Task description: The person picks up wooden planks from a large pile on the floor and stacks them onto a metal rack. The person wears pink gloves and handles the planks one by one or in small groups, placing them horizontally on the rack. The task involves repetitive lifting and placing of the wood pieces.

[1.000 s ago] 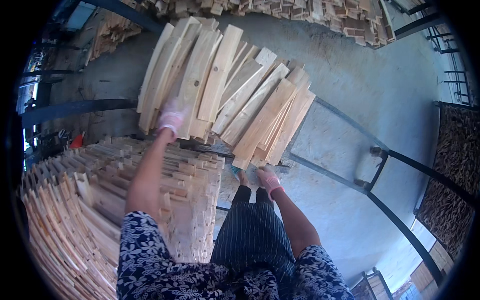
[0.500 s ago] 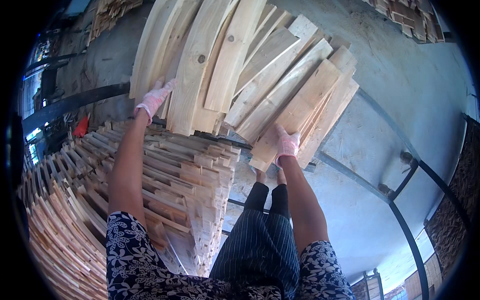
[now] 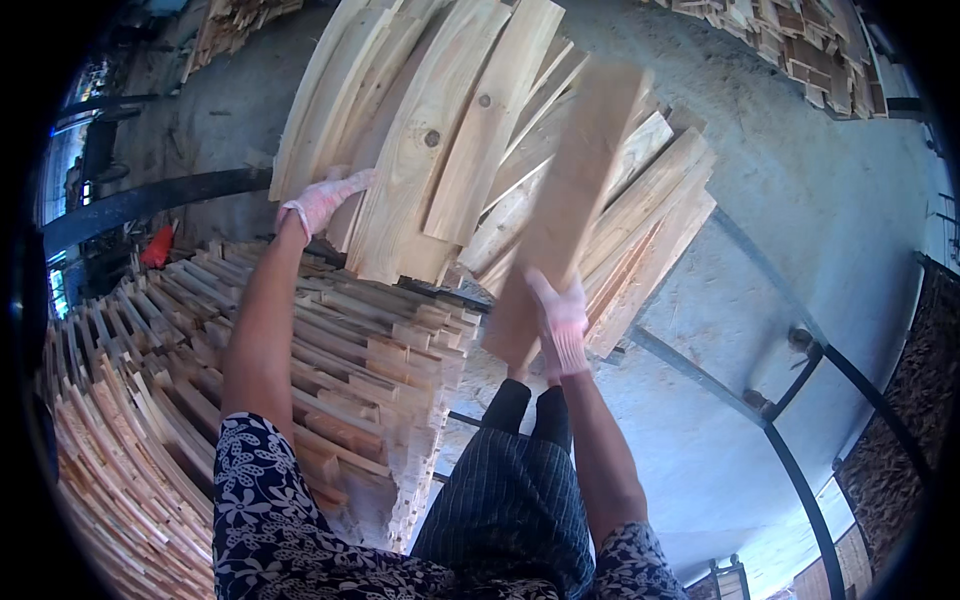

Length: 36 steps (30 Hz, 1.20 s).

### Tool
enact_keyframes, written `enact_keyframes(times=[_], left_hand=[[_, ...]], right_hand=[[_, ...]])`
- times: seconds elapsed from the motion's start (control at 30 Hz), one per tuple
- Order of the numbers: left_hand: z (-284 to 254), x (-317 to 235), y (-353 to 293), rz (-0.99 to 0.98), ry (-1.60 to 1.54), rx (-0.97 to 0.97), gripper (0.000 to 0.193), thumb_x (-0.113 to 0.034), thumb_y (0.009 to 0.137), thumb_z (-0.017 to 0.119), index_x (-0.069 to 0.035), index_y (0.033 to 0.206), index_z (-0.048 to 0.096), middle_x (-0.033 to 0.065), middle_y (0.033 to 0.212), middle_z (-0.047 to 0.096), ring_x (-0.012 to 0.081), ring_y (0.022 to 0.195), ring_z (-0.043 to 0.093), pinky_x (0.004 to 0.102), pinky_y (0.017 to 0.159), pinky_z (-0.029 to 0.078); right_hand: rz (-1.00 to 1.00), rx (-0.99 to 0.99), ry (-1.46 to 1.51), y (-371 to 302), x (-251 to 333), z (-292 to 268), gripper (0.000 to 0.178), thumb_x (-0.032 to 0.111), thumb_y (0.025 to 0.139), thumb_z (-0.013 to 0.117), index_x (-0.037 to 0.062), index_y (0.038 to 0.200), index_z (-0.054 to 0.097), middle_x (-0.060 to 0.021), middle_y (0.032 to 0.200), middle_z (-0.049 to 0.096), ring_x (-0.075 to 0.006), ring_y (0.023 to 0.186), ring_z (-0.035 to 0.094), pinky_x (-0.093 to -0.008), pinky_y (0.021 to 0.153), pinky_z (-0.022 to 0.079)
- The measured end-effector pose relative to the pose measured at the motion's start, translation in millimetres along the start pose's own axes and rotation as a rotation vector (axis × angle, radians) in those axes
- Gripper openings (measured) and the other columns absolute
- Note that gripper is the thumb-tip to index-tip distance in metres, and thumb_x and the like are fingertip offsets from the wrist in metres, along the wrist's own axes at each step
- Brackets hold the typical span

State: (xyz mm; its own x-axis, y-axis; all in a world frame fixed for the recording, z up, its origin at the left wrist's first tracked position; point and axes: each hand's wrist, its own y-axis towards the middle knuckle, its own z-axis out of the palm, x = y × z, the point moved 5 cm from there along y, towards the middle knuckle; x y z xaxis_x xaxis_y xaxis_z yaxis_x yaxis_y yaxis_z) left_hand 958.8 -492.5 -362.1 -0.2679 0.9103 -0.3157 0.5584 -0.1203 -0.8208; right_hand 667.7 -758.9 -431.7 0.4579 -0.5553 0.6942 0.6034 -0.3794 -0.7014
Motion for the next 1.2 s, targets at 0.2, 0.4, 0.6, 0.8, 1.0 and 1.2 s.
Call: enact_keyframes(times=[0.2,0.4,0.6,0.8,1.0,1.2], left_hand=[[20,-31,-9,-0.07,0.189,0.081,0.127,-0.078,0.077,0.067,0.004,0.161,0.016,0.0264,0.163,0.029,0.0325,0.152,0.03,0.04,0.121,0.029],[62,-35,-14,-0.151,0.0,-0.15,0.134,-0.06,0.073,0.083,0.006,0.16,0.005,0.0289,0.159,0.033,0.0355,0.15,0.033,0.0389,0.12,0.031],[98,-35,-22,0.066,-0.409,0.026,0.084,-0.048,0.088,0.076,0.004,0.146,0.045,0.0169,0.146,0.054,0.0238,0.138,0.049,0.0379,0.115,0.039],[217,-76,-64,0.049,-1.182,0.45,0.078,-0.057,0.087,0.075,-0.011,0.146,0.052,0.0076,0.138,0.063,0.0224,0.125,0.06,0.0451,0.109,0.046],[262,-138,-111,-0.041,-1.392,0.508,0.076,-0.06,0.087,0.074,-0.012,0.143,0.054,0.0086,0.13,0.065,0.0246,0.115,0.064,0.0475,0.099,0.053],[277,-127,-194,0.062,-1.625,0.503,0.072,-0.059,0.091,0.069,-0.01,0.142,0.052,0.0091,0.125,0.067,0.0219,0.107,0.068,0.0405,0.089,0.058]], right_hand=[[0.164,0.1,0.031,92,-30,109,0.094,0.051,0.087,0.077,0.0009,0.154,0.033,-0.0192,0.141,0.056,-0.0295,0.128,0.055,-0.0392,0.107,0.044],[0.243,0.338,0.47,116,-71,114,0.079,0.04,0.091,0.077,0.006,0.151,0.04,-0.0096,0.143,0.056,-0.0248,0.132,0.052,-0.0426,0.115,0.038],[0.263,0.433,0.429,87,-46,81,0.077,0.046,0.093,0.073,0.0061,0.151,0.04,-0.0088,0.14,0.058,-0.0231,0.127,0.057,-0.0407,0.109,0.046],[0.265,0.435,0.221,41,24,-15,0.074,0.059,0.098,0.06,0.0089,0.151,0.045,-0.009,0.139,0.059,-0.0198,0.124,0.06,-0.0382,0.103,0.052],[0.257,0.404,0.168,11,92,-72,0.066,0.057,0.106,0.046,0.0088,0.151,0.048,-0.0075,0.136,0.062,-0.0157,0.121,0.06,-0.0327,0.101,0.05],[-0.018,0.336,-0.383,-90,141,-84,0.075,0.063,0.103,0.047,0.0038,0.15,0.046,-0.0153,0.137,0.061,-0.0209,0.125,0.058,-0.034,0.105,0.047]])
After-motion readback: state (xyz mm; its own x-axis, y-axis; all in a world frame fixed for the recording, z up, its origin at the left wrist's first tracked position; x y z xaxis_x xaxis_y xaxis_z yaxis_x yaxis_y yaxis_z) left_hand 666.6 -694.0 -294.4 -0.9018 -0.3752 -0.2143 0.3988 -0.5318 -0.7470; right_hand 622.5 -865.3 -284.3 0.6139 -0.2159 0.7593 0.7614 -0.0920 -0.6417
